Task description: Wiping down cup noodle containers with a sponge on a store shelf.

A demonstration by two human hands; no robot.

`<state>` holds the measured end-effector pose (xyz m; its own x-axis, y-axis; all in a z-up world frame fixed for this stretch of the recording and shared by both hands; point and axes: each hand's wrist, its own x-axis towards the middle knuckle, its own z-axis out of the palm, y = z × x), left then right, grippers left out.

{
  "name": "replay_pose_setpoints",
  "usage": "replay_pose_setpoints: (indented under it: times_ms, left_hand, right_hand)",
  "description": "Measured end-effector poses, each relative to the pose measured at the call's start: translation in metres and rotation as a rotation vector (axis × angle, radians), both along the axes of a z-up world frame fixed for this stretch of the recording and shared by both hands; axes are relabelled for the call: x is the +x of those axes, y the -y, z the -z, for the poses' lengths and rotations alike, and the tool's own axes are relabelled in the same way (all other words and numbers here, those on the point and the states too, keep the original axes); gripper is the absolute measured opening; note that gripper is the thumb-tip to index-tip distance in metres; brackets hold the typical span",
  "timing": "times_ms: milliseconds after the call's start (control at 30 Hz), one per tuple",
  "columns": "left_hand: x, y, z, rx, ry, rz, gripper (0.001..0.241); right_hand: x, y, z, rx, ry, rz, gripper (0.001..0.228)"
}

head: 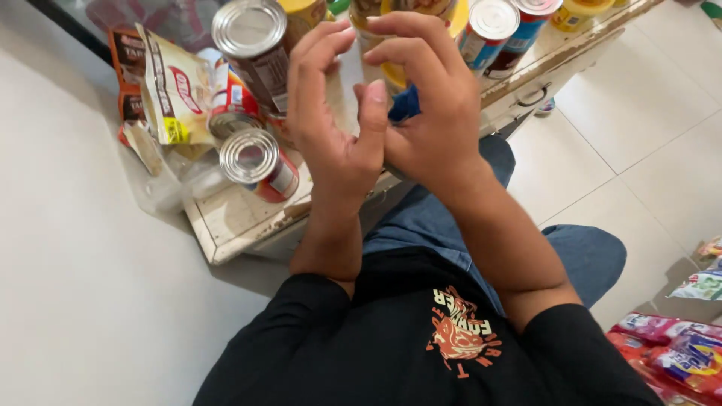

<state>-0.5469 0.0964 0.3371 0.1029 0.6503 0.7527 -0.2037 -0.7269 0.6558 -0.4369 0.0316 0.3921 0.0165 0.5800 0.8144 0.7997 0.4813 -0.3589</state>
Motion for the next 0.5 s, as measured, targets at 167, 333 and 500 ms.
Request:
replay_pose_setpoints:
  times_ms: [167, 333, 500]
  left_hand:
    - [0.027, -0.021, 0.009, 0.02, -0.026, 0.013, 0.045]
    - [0.061, -0.037, 0.03, 0.013, -0.075, -0.06, 0.061]
    - [0.092, -0.054, 0.07, -0.083, -0.185, 0.043, 0.063]
  right_hand:
    - [0.023, -0.012, 0.012, 0.153, -0.007, 0.332, 0.041]
    - [0.068, -0.026, 0.044, 0.128, -0.02, 0.459, 0.062]
    - [0.086, -0.051, 0.061, 0.012, 0.001, 0.514, 0.081]
